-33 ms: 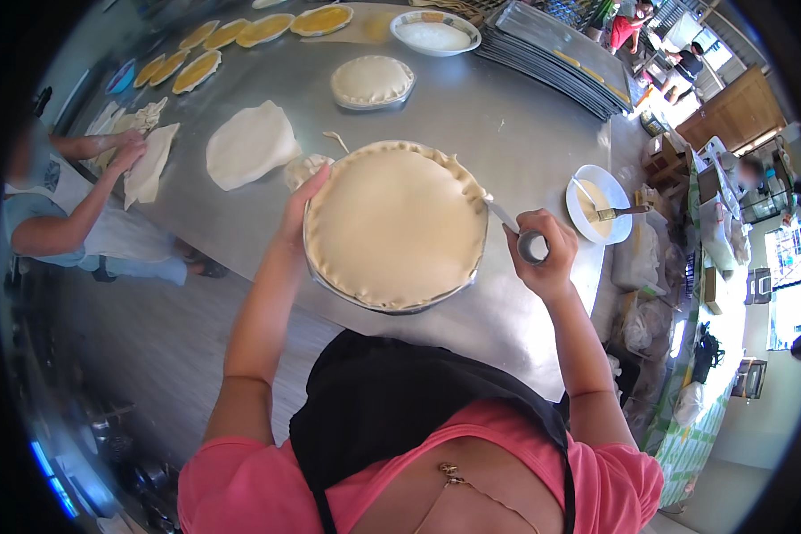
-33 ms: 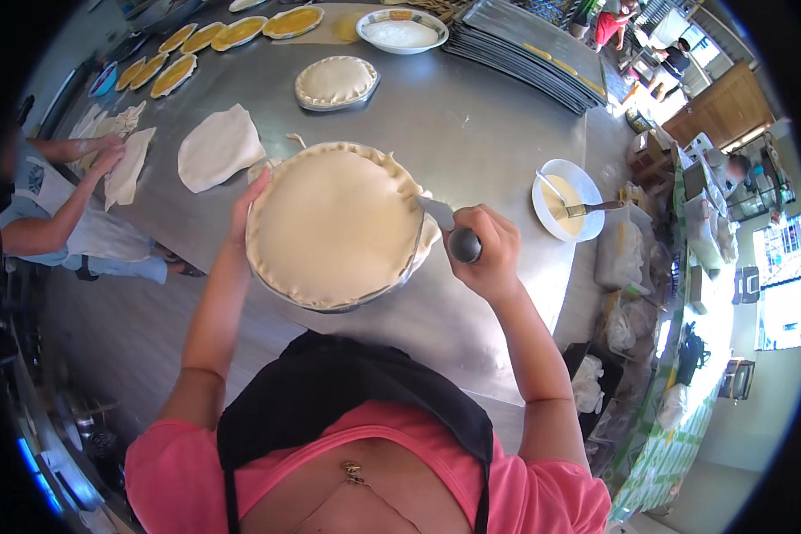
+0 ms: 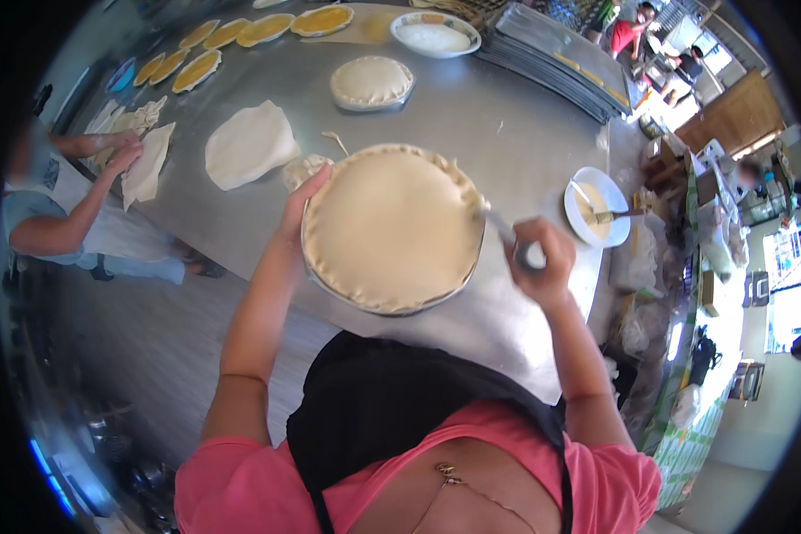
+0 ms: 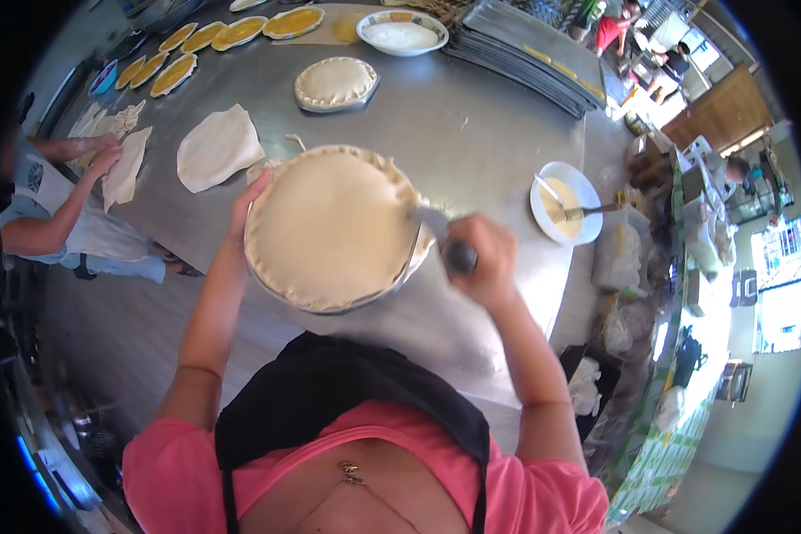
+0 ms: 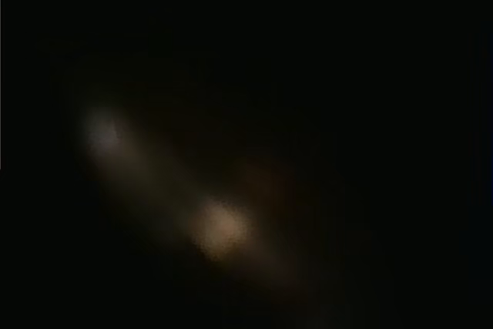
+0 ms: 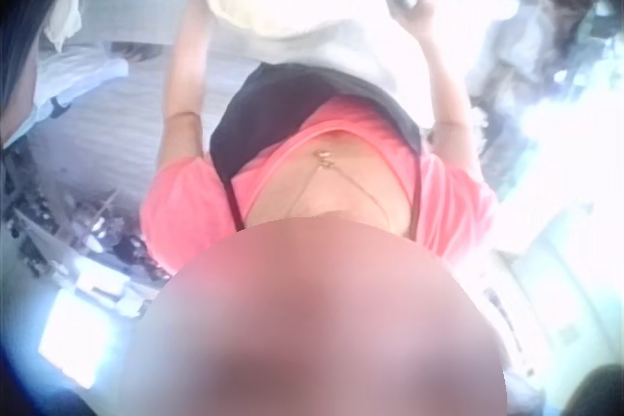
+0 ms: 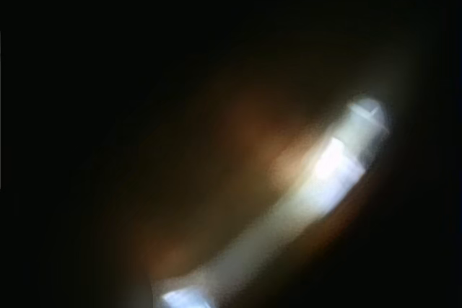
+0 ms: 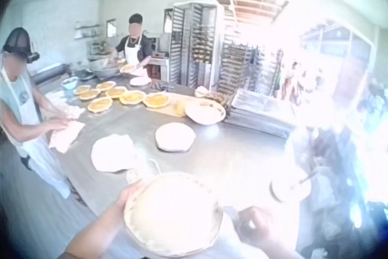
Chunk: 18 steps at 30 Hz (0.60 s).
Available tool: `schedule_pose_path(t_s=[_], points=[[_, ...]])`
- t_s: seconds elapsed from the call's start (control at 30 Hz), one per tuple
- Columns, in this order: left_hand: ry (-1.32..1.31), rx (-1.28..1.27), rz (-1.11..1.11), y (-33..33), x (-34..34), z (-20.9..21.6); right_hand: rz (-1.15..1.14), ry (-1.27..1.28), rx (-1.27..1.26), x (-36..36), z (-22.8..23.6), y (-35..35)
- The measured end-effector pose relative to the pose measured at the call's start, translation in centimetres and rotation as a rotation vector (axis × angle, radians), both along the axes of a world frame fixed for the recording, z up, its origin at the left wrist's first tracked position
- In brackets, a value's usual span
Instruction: The person places pie dough over filled pie tins, presses the edges to seal, and trims the excess dough with a metal scraper. The person then brushes the top crust with a liquid from a bowl using a pastry brush. The process is repeated for multiple pies.
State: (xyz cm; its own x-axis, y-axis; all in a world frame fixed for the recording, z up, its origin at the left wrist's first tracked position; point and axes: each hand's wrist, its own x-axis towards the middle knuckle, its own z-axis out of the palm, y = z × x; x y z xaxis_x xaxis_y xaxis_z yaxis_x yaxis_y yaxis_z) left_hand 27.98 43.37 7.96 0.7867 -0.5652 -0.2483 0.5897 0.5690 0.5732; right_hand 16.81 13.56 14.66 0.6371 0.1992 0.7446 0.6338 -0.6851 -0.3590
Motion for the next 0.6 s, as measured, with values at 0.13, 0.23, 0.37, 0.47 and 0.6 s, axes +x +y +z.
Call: schedule_pose_path(t_s=[0.13,0.23,0.37,0.47,0.6], points=[[0.051,-0.008,-0.071,0.2,0.4,0.0,0.027,0.005,-0.002,0.1,-0.3,-0.1],[0.055,0.010,-0.121,-0.1,1.1,-0.3,0.061,0.030,0.038,0.7,-1.2,-0.7],[0.058,0.051,-0.162,-0.5,2.1,-0.6,0.007,0.106,0.101,2.1,-2.8,-1.2],[0.053,0.061,-0.147,-0.8,2.0,-1.0,-0.053,0.188,0.216,3.0,-4.6,-1.1],[0.047,0.024,-0.134,-1.0,1.7,-1.5,-0.051,0.348,0.278,3.4,-7.5,-0.8]])
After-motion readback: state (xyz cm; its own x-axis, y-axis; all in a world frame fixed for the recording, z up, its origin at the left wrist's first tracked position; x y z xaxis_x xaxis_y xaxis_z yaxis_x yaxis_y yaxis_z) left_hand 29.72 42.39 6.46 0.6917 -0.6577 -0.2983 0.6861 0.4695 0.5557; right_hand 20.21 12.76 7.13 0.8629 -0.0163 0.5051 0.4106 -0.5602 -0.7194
